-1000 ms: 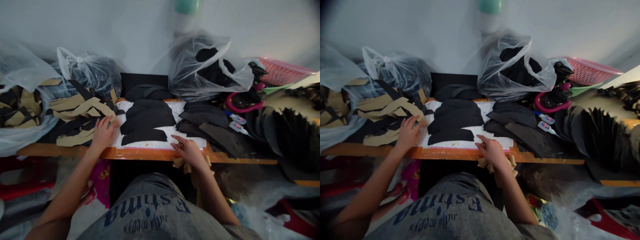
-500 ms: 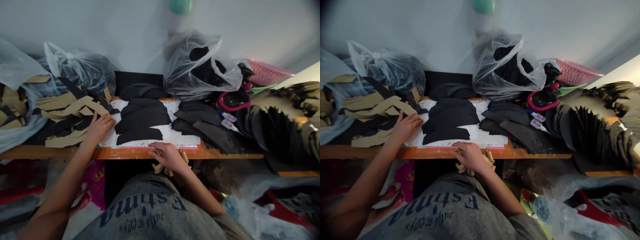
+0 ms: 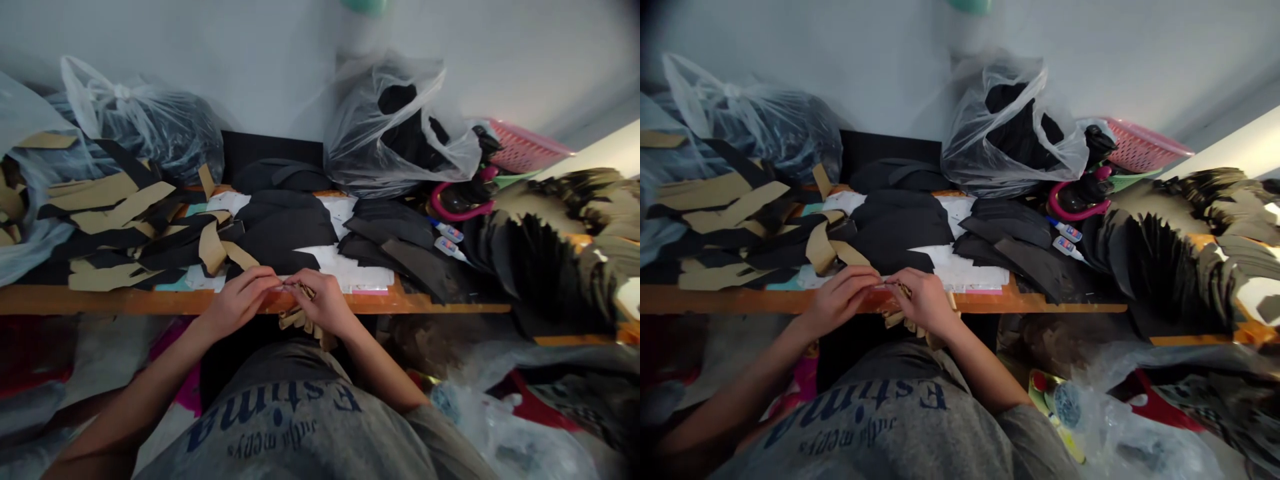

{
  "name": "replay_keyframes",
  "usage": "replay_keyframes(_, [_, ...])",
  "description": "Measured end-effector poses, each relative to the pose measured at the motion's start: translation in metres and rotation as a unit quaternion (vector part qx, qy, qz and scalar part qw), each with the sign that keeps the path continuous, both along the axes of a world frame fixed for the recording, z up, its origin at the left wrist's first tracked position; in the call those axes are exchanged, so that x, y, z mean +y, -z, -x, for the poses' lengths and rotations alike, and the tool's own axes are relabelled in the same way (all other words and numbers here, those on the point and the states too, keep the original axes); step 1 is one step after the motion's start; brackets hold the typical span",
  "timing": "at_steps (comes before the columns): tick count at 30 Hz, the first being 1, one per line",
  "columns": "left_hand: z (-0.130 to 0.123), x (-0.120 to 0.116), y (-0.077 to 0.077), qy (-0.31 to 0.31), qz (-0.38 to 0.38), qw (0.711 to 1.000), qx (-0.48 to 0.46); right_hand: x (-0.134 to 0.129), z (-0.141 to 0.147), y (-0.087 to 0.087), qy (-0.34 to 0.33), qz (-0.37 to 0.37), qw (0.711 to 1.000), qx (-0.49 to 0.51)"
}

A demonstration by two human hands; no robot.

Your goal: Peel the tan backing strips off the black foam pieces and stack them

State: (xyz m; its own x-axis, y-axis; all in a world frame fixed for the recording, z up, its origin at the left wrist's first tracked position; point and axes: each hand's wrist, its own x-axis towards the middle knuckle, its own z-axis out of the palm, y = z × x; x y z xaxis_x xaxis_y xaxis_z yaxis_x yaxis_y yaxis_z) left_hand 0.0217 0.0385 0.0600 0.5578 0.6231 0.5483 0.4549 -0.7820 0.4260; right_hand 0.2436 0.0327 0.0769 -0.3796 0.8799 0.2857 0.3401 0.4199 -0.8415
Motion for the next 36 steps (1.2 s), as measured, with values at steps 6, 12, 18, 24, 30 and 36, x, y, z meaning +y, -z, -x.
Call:
replay_keyframes(6, [0.042, 0.025, 0.036, -0.236, -0.120, 0.960, 0.085, 0.012, -0.009, 0.005, 0.174, 0.002, 0.984, 0.049])
replay_keyframes(12, [0.121, 0.082, 0.035, -0.429, 0.024, 0.896, 0.115, 0.018, -0.032, -0.006, 0.293, 0.101, 0.923, 0.229])
replay_keyframes(18, [0.085, 0.063, -0.026, -0.385, -0.108, 0.916, -0.040, 0.003, -0.050, -0.015, 0.228, 0.200, 0.905, 0.298])
replay_keyframes(24, [-0.026, 0.000, -0.054, -0.002, -0.111, 0.994, 0.019, -0.010, -0.037, -0.011, 0.136, 0.263, 0.918, 0.264])
replay_keyframes(30, [-0.054, -0.008, -0.035, 0.061, -0.019, 0.997, -0.053, -0.015, -0.017, -0.002, 0.092, 0.311, 0.892, 0.315])
replay_keyframes(36, [-0.032, -0.011, -0.024, 0.030, -0.072, 0.996, -0.047, -0.018, -0.002, 0.008, 0.055, 0.397, 0.845, 0.355])
